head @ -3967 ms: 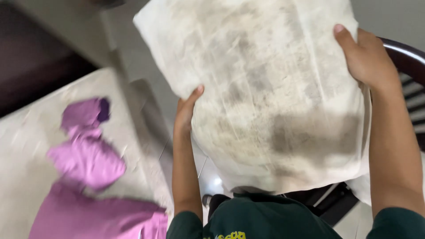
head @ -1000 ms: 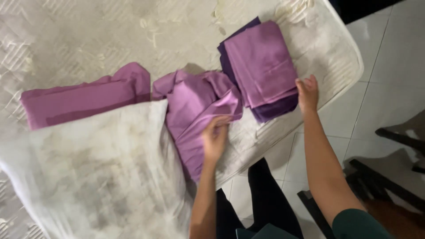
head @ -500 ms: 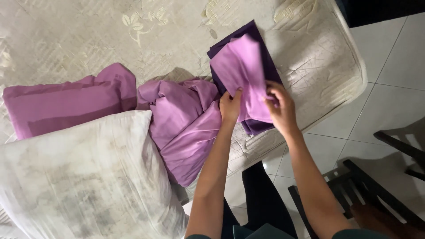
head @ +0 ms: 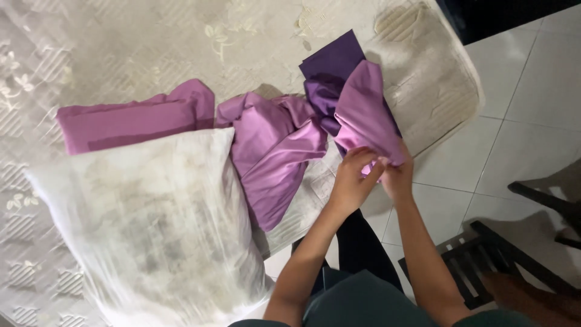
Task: The person picks up a white pillow and a purple pillowcase. They insert the pillow into the case, tucking the corners and smoothing the fabric to fit it properly. Finally, the person adjusts the pillow and places it on the bed next to another pillow.
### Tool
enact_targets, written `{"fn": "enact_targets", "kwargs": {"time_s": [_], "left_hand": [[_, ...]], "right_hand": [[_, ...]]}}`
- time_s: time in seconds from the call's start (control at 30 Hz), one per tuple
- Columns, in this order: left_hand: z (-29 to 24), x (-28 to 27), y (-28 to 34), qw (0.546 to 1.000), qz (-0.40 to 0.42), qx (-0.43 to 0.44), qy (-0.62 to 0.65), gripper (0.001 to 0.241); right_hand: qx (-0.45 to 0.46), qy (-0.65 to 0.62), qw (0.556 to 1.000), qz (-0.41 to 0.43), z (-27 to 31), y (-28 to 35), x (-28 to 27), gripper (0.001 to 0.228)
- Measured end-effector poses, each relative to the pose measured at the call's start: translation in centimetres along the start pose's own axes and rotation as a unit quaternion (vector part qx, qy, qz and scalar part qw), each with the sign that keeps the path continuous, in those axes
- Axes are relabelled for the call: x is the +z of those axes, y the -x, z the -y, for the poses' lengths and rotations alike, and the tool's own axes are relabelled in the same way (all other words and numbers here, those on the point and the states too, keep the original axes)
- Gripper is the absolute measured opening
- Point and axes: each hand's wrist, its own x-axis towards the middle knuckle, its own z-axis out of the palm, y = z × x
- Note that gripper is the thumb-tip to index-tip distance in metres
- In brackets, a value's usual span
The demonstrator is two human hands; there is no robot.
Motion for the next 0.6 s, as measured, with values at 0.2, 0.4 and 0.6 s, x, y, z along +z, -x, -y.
{"fn": "enact_targets", "kwargs": {"time_s": [0.2, 0.4, 0.6], "left_hand": [[-2.2, -7.6, 10.6, 0.965, -0.121, -0.203, 0.117, 0.062], [-2.3, -11.0, 17.5, 0.729, 0.021, -0.438, 0.526, 0.142], [5.0, -9.4, 17.0, 0.753, -0.103, -0.274, 0.589, 0.04]], "right_hand": [[0.182, -0.218, 0.955, -0.086, 7.6, 3.5, -1.7, 0.025], [0.159, -0.271, 0.945, -0.09, 14.8, 11.7, 0.5, 0.026], [0.053, -0.157, 0.984, -0.069, 17.6, 15.9, 3.4, 0.046]]}}
